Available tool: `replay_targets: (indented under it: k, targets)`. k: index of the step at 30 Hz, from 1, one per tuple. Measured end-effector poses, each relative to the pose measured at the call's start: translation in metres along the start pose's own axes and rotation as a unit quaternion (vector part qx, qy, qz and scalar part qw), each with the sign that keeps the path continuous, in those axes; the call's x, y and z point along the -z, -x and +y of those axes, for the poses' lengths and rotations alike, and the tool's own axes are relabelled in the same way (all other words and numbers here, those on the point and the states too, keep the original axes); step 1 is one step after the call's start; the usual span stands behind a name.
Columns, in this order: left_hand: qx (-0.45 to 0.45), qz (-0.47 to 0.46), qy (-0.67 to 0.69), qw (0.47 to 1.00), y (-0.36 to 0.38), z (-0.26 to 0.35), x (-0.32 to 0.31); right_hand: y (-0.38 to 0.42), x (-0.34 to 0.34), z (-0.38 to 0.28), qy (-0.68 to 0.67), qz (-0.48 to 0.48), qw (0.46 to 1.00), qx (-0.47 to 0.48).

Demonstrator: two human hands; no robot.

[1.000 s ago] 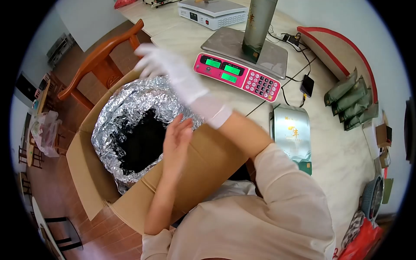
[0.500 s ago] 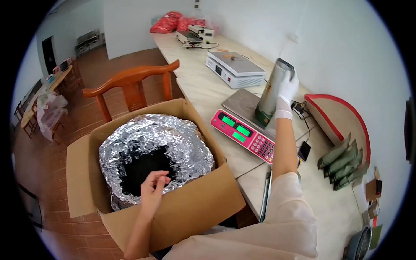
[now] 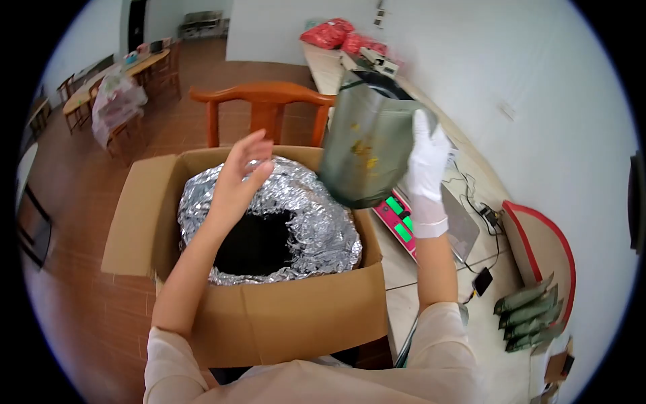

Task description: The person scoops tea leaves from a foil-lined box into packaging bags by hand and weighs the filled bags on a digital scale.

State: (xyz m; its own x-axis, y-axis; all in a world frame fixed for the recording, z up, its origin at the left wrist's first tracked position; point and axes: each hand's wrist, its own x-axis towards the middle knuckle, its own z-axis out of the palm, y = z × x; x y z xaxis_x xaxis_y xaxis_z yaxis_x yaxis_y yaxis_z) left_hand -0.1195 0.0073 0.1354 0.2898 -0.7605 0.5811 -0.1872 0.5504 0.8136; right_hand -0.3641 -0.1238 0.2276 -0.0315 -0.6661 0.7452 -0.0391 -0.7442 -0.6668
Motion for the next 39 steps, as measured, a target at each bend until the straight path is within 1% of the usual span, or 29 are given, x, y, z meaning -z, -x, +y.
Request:
replay_targets:
  k: [2, 3, 4, 6, 7, 8, 9, 12, 13, 14, 16, 18, 19, 21, 22, 24, 25, 26, 27, 28, 29, 30, 31, 32, 34, 35, 36, 38, 39]
  targets:
    - [-0.033, 0.015, 0.004, 0.999, -0.008, -0.003, 0.007, 0.028, -0.041, 0.004, -0.138, -0.076, 0.987, -0.042]
    - [-0.026, 0.025, -0.001, 0.999, -0.007, -0.001, 0.01, 0.043, -0.057, 0.002, -0.16, -0.115, 0.975, -0.1]
    - [-0.01, 0.025, 0.0, 1.0, -0.004, 0.003, 0.014, 0.059, -0.07, 0.002, -0.182, -0.152, 0.958, -0.16]
    - [0.018, 0.03, -0.009, 0.999, 0.002, 0.008, 0.033, 0.084, -0.094, 0.008, -0.285, -0.254, 0.903, -0.196]
    - [0.114, 0.018, -0.062, 0.991, 0.006, 0.008, 0.046, 0.095, -0.102, 0.011, -0.321, -0.284, 0.868, -0.25]
    - [0.21, 0.005, -0.112, 0.971, 0.011, 0.006, 0.057, 0.104, -0.109, 0.015, -0.327, -0.291, 0.861, -0.26]
    - [0.162, 0.034, -0.066, 0.984, 0.018, -0.012, 0.065, 0.11, -0.113, 0.019, -0.322, -0.305, 0.859, -0.256]
    - [0.145, 0.072, -0.057, 0.985, 0.034, -0.041, 0.089, 0.123, -0.118, 0.027, -0.298, -0.337, 0.855, -0.258]
    - [0.11, 0.105, -0.001, 0.988, 0.039, -0.041, 0.085, 0.125, -0.118, 0.028, -0.265, -0.35, 0.871, -0.221]
    - [0.118, 0.109, 0.001, 0.987, 0.04, -0.039, 0.088, 0.125, -0.116, 0.029, -0.231, -0.361, 0.885, -0.184]
    - [0.077, 0.103, 0.043, 0.991, 0.04, -0.035, 0.096, 0.121, -0.114, 0.031, -0.194, -0.36, 0.9, -0.153]
    - [0.069, 0.098, 0.026, 0.992, 0.04, -0.039, 0.101, 0.121, -0.111, 0.039, -0.073, -0.361, 0.927, -0.069]
    - [0.062, 0.09, -0.004, 0.994, 0.041, -0.035, 0.1, 0.12, -0.11, 0.04, -0.075, -0.357, 0.928, -0.071]
    - [0.065, 0.056, -0.082, 0.993, 0.041, -0.032, 0.106, 0.122, -0.107, 0.04, 0.022, -0.324, 0.946, 0.008]
    - [0.072, 0.046, -0.087, 0.992, 0.039, -0.034, 0.105, 0.122, -0.106, 0.04, 0.019, -0.317, 0.948, -0.003]
    - [0.115, 0.019, -0.109, 0.987, 0.037, -0.038, 0.1, 0.12, -0.104, 0.042, 0.079, -0.318, 0.944, 0.045]
    - [0.132, 0.017, -0.178, 0.975, 0.034, -0.038, 0.099, 0.123, -0.105, 0.047, 0.074, -0.33, 0.941, 0.013]
    - [0.135, 0.012, -0.181, 0.974, 0.033, -0.035, 0.095, 0.128, -0.106, 0.052, 0.072, -0.327, 0.942, 0.008]
    - [0.014, -0.002, -0.296, 0.955, 0.032, -0.03, 0.085, 0.134, -0.108, 0.057, 0.075, -0.344, 0.934, 0.062]
    - [-0.11, -0.017, -0.402, 0.909, 0.03, -0.023, 0.073, 0.14, -0.11, 0.06, 0.079, -0.358, 0.923, 0.116]
    - [-0.128, -0.076, -0.419, 0.896, 0.03, -0.021, 0.065, 0.146, -0.113, 0.061, 0.061, -0.347, 0.922, 0.162]
    - [-0.143, -0.133, -0.433, 0.88, 0.031, -0.02, 0.058, 0.147, -0.115, 0.061, 0.06, -0.344, 0.923, 0.159]
    - [-0.077, -0.139, -0.408, 0.899, 0.036, -0.022, 0.048, 0.149, -0.116, 0.06, 0.071, -0.365, 0.911, 0.179]
    - [-0.073, -0.139, -0.405, 0.901, 0.037, -0.023, 0.05, 0.151, -0.115, 0.06, 0.083, -0.389, 0.896, 0.198]
    - [0.067, -0.174, -0.373, 0.909, 0.037, -0.025, 0.058, 0.149, -0.115, 0.058, 0.083, -0.39, 0.895, 0.2]
    - [-0.01, -0.15, -0.359, 0.921, 0.04, -0.027, 0.057, 0.145, -0.114, 0.054, 0.08, -0.397, 0.891, 0.205]
    - [-0.008, -0.15, -0.356, 0.922, 0.041, -0.026, 0.058, 0.141, -0.112, 0.05, 0.077, -0.402, 0.888, 0.209]
    - [-0.072, -0.091, -0.324, 0.939, 0.042, -0.02, 0.065, 0.134, -0.105, 0.044, 0.05, -0.42, 0.884, 0.199]
    - [-0.03, -0.049, -0.293, 0.954, 0.044, -0.021, 0.072, 0.132, -0.102, 0.044, -0.018, -0.405, 0.903, 0.141]
